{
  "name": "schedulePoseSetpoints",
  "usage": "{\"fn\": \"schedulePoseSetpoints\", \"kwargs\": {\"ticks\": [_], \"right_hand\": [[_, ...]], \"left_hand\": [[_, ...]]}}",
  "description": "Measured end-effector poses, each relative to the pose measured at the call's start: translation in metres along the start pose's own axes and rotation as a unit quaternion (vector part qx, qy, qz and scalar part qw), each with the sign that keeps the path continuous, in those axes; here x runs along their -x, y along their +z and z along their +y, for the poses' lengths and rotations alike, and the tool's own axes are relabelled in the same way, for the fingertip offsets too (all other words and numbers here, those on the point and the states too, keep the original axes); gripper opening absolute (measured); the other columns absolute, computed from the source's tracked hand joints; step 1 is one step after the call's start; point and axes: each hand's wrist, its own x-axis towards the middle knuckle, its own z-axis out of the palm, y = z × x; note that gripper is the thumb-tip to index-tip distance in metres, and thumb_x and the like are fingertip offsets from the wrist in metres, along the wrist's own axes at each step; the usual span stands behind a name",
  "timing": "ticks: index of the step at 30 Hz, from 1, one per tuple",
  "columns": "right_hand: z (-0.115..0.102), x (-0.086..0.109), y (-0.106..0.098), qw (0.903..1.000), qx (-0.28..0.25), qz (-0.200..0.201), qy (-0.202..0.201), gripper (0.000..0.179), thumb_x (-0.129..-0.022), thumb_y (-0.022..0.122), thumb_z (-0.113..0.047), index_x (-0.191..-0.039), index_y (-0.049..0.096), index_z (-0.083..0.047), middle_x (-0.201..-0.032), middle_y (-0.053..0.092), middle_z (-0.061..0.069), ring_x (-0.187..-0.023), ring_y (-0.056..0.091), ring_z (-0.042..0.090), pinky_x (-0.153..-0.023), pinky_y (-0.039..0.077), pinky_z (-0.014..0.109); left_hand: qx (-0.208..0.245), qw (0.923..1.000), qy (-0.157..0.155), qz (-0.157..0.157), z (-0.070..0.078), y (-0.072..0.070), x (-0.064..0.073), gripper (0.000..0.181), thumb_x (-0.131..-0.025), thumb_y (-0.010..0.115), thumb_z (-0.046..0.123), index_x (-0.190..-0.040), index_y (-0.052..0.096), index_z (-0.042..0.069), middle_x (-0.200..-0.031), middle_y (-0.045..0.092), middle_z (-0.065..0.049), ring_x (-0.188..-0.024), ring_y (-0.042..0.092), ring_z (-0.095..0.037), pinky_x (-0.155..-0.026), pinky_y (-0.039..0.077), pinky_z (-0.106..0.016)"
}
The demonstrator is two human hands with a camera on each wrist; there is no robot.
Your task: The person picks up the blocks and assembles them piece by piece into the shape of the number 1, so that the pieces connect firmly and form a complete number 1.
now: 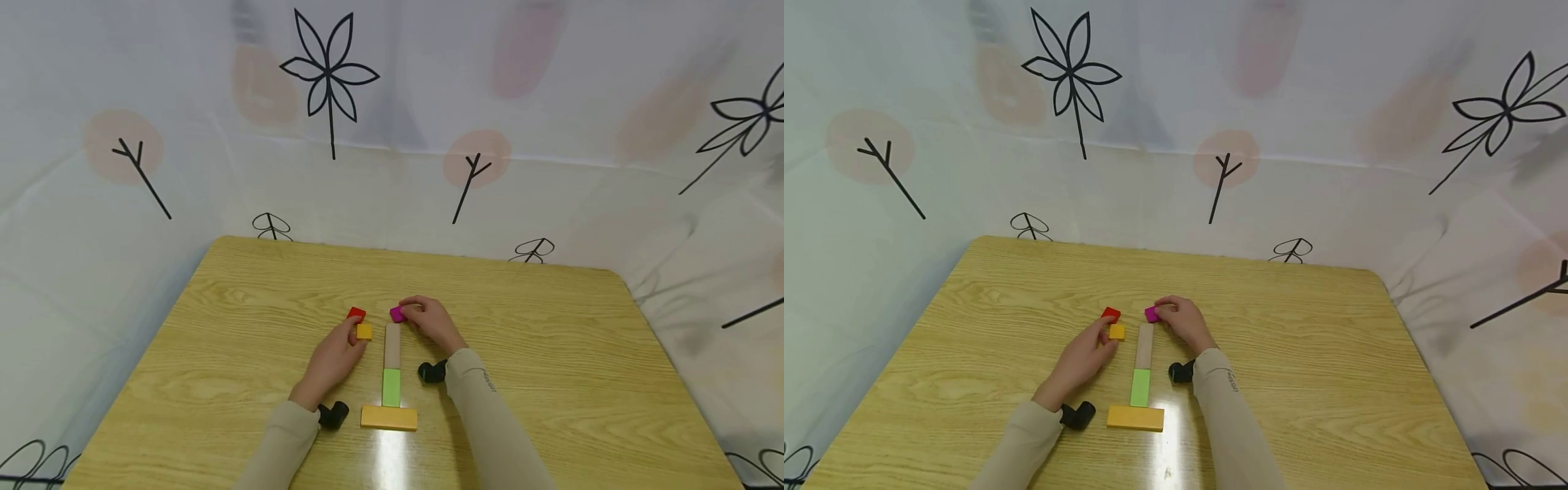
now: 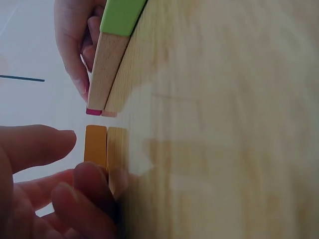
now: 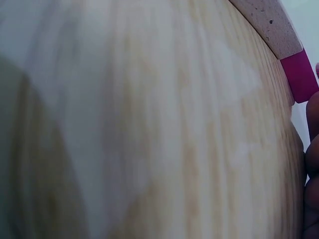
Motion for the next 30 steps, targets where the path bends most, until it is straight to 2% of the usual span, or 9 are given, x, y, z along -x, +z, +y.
{"fn": "schedulePoseSetpoints", "kwargs": {"ticks": [5, 11, 15, 18, 24, 30], "right_hand": [[-0.002, 0.0, 0.001, 1.0, 0.007, -0.002, -0.001, 0.027, -0.085, 0.059, -0.034, -0.108, 0.061, -0.02, -0.072, 0.06, 0.004, -0.051, 0.042, 0.014, -0.048, 0.036, 0.027], [-0.002, 0.0, 0.001, 0.9999, 0.017, 0.003, -0.001, 0.026, -0.085, 0.059, -0.034, -0.106, 0.062, -0.019, -0.075, 0.06, 0.003, -0.054, 0.044, 0.015, -0.05, 0.037, 0.028], [-0.002, 0.0, 0.001, 0.9999, 0.015, 0.004, -0.002, 0.024, -0.084, 0.06, -0.034, -0.104, 0.062, -0.019, -0.074, 0.061, 0.004, -0.054, 0.044, 0.015, -0.051, 0.037, 0.028], [-0.002, 0.0, 0.001, 0.9999, 0.012, 0.004, -0.001, 0.024, -0.084, 0.06, -0.033, -0.103, 0.062, -0.019, -0.074, 0.061, 0.004, -0.054, 0.044, 0.016, -0.051, 0.037, 0.028], [0.0, 0.0, 0.0, 0.9997, 0.023, 0.007, 0.0, 0.025, -0.084, 0.06, -0.035, -0.104, 0.063, -0.021, -0.074, 0.06, 0.004, -0.054, 0.043, 0.016, -0.05, 0.037, 0.028], [0.001, -0.002, 0.0, 0.9997, 0.023, 0.008, -0.002, 0.023, -0.083, 0.06, -0.038, -0.102, 0.063, -0.025, -0.072, 0.06, 0.004, -0.052, 0.043, 0.016, -0.049, 0.036, 0.028]], "left_hand": [[-0.021, 0.9997, 0.01, -0.001, -0.001, 0.0, -0.005, 0.043, -0.085, 0.057, 0.024, -0.126, 0.049, 0.014, -0.07, 0.045, 0.004, -0.055, 0.039, -0.012, -0.05, 0.03, -0.026], [-0.076, 0.9964, 0.031, -0.02, 0.001, -0.001, -0.007, 0.036, -0.086, 0.055, 0.022, -0.122, 0.053, 0.015, -0.069, 0.046, 0.002, -0.059, 0.041, -0.014, -0.05, 0.032, -0.028], [-0.121, 0.9915, 0.044, -0.015, 0.003, 0.0, -0.01, 0.034, -0.086, 0.056, 0.02, -0.119, 0.053, 0.014, -0.085, 0.06, -0.003, -0.07, 0.053, -0.017, -0.058, 0.041, -0.032], [-0.15, 0.9877, 0.043, -0.011, 0.005, 0.0, -0.012, 0.032, -0.087, 0.056, 0.019, -0.118, 0.053, 0.015, -0.101, 0.062, -0.004, -0.081, 0.059, -0.019, -0.066, 0.045, -0.035], [-0.155, 0.9873, 0.025, -0.024, 0.014, -0.003, -0.017, 0.03, -0.086, 0.056, 0.018, -0.116, 0.052, 0.014, -0.096, 0.063, -0.006, -0.076, 0.059, -0.021, -0.058, 0.044, -0.034], [-0.151, 0.988, 0.025, -0.022, 0.02, -0.004, -0.023, 0.028, -0.088, 0.055, 0.018, -0.114, 0.054, 0.01, -0.1, 0.063, -0.007, -0.084, 0.059, -0.023, -0.067, 0.046, -0.036]]}}
